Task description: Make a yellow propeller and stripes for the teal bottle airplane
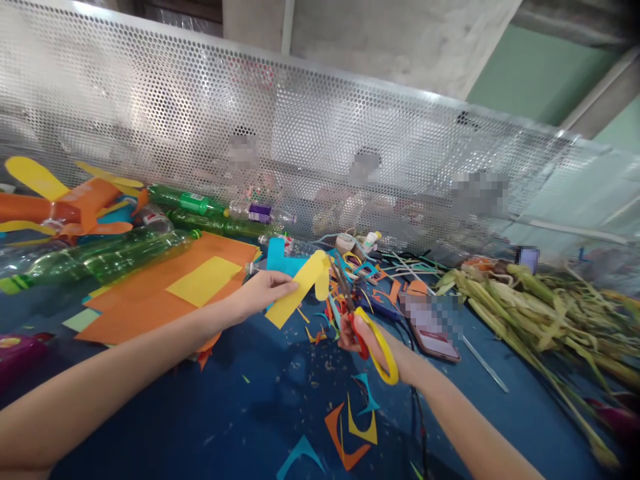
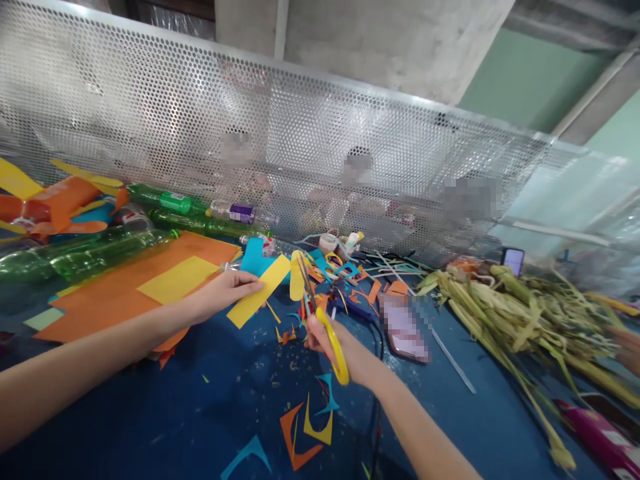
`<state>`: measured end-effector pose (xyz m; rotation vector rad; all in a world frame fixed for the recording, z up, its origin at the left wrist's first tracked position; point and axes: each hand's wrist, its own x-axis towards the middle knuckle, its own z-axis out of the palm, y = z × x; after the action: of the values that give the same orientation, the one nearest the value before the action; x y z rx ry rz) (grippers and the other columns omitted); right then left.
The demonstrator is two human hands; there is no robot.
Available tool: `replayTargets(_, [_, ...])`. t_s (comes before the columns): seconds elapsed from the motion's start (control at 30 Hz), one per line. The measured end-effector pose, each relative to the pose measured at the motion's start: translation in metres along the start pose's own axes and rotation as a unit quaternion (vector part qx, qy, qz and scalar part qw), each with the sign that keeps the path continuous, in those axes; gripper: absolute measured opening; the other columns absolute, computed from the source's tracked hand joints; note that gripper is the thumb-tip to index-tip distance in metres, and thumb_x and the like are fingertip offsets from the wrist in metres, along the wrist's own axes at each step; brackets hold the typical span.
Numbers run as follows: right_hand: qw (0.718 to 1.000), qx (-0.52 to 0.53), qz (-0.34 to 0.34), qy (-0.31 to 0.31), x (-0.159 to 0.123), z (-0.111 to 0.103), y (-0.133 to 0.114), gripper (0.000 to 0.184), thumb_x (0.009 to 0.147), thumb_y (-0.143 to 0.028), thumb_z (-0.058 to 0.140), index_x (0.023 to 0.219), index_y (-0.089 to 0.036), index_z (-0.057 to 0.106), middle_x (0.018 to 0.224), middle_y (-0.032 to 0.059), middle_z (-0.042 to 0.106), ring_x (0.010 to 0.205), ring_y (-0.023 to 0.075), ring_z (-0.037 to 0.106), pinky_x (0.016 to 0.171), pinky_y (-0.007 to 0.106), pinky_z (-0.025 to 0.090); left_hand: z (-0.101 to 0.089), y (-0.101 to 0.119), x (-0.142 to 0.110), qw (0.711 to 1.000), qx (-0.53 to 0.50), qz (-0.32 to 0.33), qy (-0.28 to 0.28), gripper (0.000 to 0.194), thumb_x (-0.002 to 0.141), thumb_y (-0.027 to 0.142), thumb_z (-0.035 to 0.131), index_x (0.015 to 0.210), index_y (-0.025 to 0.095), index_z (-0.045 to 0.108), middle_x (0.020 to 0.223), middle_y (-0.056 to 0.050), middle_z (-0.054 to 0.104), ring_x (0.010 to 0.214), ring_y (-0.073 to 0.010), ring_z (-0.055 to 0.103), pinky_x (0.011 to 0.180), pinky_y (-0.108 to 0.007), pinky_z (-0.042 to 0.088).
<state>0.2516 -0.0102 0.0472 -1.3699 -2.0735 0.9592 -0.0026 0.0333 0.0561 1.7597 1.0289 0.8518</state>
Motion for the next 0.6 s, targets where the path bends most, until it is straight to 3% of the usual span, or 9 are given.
replayTargets(0.17, [0.999, -0.022, -0.006, -0.032, -0.012, 0.007, -0.015, 0.044, 0.089, -0.055, 0.024, 0.096, -0.02, 0.05, 0.091, 0.006, 0.059, 0.085, 0.0183, 0.057, 0.077, 0.031, 0.049, -0.005, 0.005, -0.001, 0.998, -0.061, -0.001, -0.019, 0.031, 0.082, 0.044, 0.049, 0.08, 0.015, 0.06, 0.071, -0.003, 0.062, 0.062, -0.0135, 0.056, 0.056, -0.024, 0.04])
replayTargets(0.3, [0.997, -0.06, -0.02, -0.038, -0.017, 0.005, -0.024, 0.037, 0.09, -0.049, 0.028, 0.098, -0.02, 0.049, 0.095, 0.0071, 0.059, 0.093, 0.0198, 0.057, 0.083, 0.031, 0.047, -0.005, 0.011, -0.001, 0.999, 0.005, 0.027, -0.018, 0.03, 0.081, 0.042, 0.05, 0.066, 0.016, 0.052, 0.058, 0.003, 0.047, 0.052, -0.0087, 0.043, 0.048, -0.021, 0.031])
replayTargets(0.6, [0.987, -0.142, -0.054, -0.041, -0.02, 0.006, -0.036, 0.033, 0.091, -0.044, 0.026, 0.086, -0.019, 0.047, 0.082, 0.0052, 0.058, 0.071, 0.0168, 0.056, 0.069, 0.03, 0.048, -0.004, 0.014, -0.003, 0.994, 0.082, 0.051, -0.041, 0.032, 0.082, 0.04, 0.047, 0.062, 0.016, 0.048, 0.057, 0.004, 0.037, 0.052, -0.0079, 0.035, 0.047, -0.021, 0.027])
